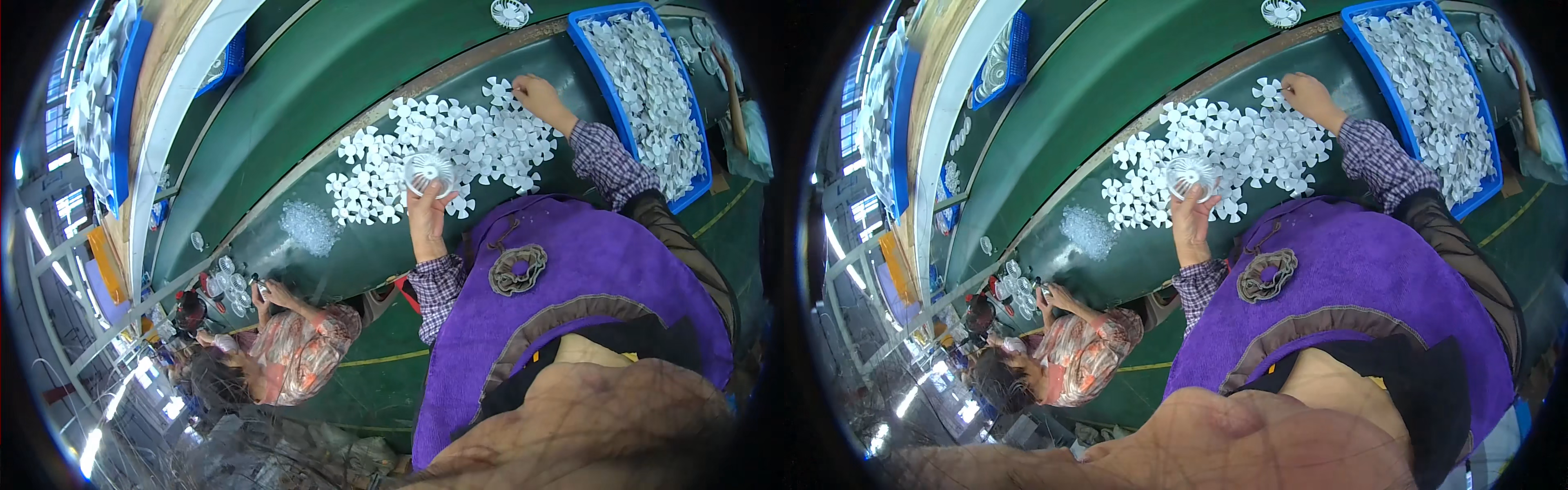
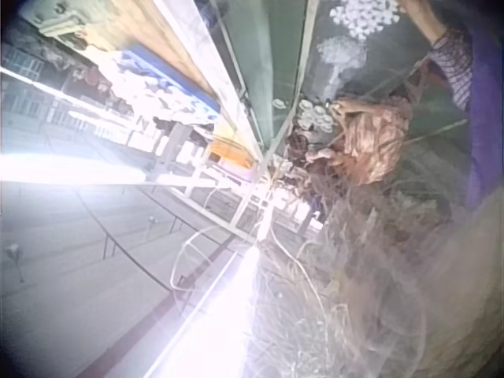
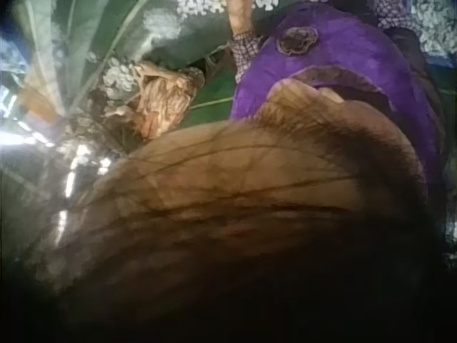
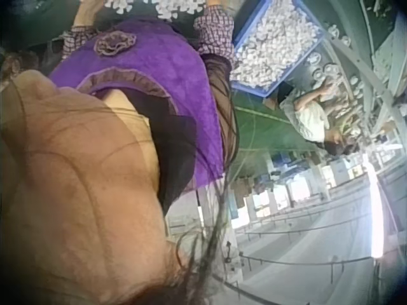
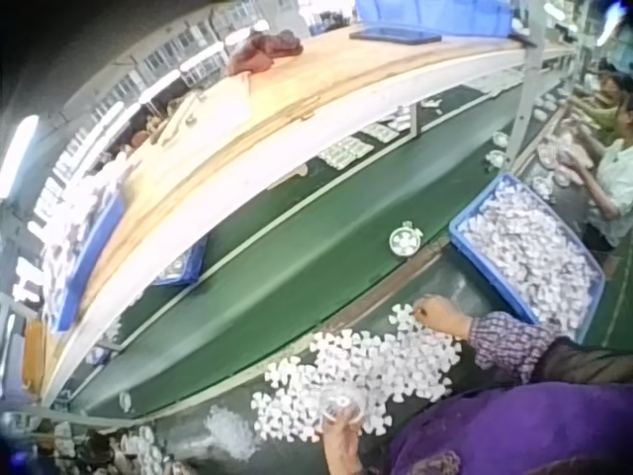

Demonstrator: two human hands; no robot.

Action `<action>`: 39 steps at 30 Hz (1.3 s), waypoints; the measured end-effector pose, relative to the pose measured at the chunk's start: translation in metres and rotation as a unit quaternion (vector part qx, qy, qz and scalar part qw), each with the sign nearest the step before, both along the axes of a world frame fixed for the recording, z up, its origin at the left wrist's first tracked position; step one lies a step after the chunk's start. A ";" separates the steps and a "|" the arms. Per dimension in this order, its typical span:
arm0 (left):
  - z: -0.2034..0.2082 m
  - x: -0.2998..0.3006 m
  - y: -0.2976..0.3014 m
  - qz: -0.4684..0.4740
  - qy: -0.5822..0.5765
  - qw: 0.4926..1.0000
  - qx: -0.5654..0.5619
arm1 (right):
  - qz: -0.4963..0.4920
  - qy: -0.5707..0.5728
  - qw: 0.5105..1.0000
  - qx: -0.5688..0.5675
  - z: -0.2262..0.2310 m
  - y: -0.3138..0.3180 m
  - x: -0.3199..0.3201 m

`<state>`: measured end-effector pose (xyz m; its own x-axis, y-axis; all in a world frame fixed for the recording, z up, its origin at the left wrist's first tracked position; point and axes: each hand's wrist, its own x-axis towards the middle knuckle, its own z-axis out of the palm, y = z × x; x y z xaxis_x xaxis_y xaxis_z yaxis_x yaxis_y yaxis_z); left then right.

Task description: Picking small plastic components and placing them into round transparent containers on an assembly line.

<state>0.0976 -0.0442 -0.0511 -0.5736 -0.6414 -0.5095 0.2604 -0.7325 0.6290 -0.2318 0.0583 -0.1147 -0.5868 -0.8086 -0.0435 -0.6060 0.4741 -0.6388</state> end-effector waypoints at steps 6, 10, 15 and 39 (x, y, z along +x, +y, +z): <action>0.004 -0.020 0.007 0.003 -0.042 0.999 -0.020 | 0.036 0.173 0.975 0.138 -0.011 -0.037 0.024; 0.006 -0.030 0.000 0.016 -0.093 0.995 -0.028 | 0.043 0.167 0.977 0.123 -0.013 -0.040 0.020; 0.007 -0.033 -0.007 -0.001 -0.084 0.993 -0.087 | 0.068 0.109 0.990 -0.051 0.050 -0.036 0.038; 0.023 -0.042 0.020 -0.149 -0.162 0.936 -0.276 | 0.254 -0.133 0.951 -0.114 0.096 0.002 0.111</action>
